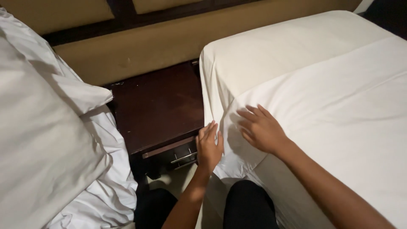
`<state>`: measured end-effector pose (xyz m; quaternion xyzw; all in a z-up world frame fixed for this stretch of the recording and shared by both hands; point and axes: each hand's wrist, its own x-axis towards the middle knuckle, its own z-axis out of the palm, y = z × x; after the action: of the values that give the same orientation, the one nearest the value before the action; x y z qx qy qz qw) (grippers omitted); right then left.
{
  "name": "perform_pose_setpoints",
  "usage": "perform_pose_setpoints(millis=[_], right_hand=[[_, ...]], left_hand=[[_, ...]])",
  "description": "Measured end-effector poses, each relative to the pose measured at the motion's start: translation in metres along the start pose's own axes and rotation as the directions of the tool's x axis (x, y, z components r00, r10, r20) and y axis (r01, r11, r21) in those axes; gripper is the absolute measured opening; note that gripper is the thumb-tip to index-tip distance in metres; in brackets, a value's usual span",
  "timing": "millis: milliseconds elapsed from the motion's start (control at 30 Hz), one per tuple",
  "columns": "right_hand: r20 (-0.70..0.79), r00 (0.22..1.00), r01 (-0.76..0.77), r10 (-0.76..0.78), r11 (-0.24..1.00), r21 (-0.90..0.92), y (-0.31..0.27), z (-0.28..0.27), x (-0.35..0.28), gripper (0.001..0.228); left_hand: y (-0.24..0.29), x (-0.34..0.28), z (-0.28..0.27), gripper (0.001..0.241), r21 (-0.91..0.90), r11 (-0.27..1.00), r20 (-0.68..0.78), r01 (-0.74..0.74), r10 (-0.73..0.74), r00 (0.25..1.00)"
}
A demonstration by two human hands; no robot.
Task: The person smooths a white fitted sheet over a mattress, tucking the edges under. They then place a white pillow at the head of the bed and smooth it. Finally, they smooth a white flat sheet over the entire bed.
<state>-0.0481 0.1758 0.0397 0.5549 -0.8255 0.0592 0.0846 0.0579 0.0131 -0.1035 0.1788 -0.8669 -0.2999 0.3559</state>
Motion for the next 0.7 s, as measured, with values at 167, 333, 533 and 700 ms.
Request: perform_pose_setpoints(millis=[167,333,533,700], right_hand=[[-0.167,0.986,-0.007,-0.018,0.989,-0.148,0.001,0.035,0.054,0.035],[-0.115,0.991,-0.084,0.062,0.975,-0.204,0.008,0.046,0.078,0.038],[0.001,0.988,-0.152,0.156,0.965,-0.214,0.012,0.046,0.075,0.029],[-0.136,0.984,-0.116,0.112,0.993,-0.018,0.009,0.041,0.069,0.011]], left_hand=[[0.016,0.002,-0.017,0.034,-0.031,0.999,-0.016,-0.031,0.031,0.999],[0.013,0.006,-0.017,0.028,-0.028,0.997,-0.063,-0.078,0.076,0.995],[-0.006,0.006,-0.009,0.027,-0.018,0.997,-0.047,-0.071,0.07,0.996],[-0.007,0.01,-0.007,0.032,-0.059,0.996,-0.048,-0.07,0.067,0.997]])
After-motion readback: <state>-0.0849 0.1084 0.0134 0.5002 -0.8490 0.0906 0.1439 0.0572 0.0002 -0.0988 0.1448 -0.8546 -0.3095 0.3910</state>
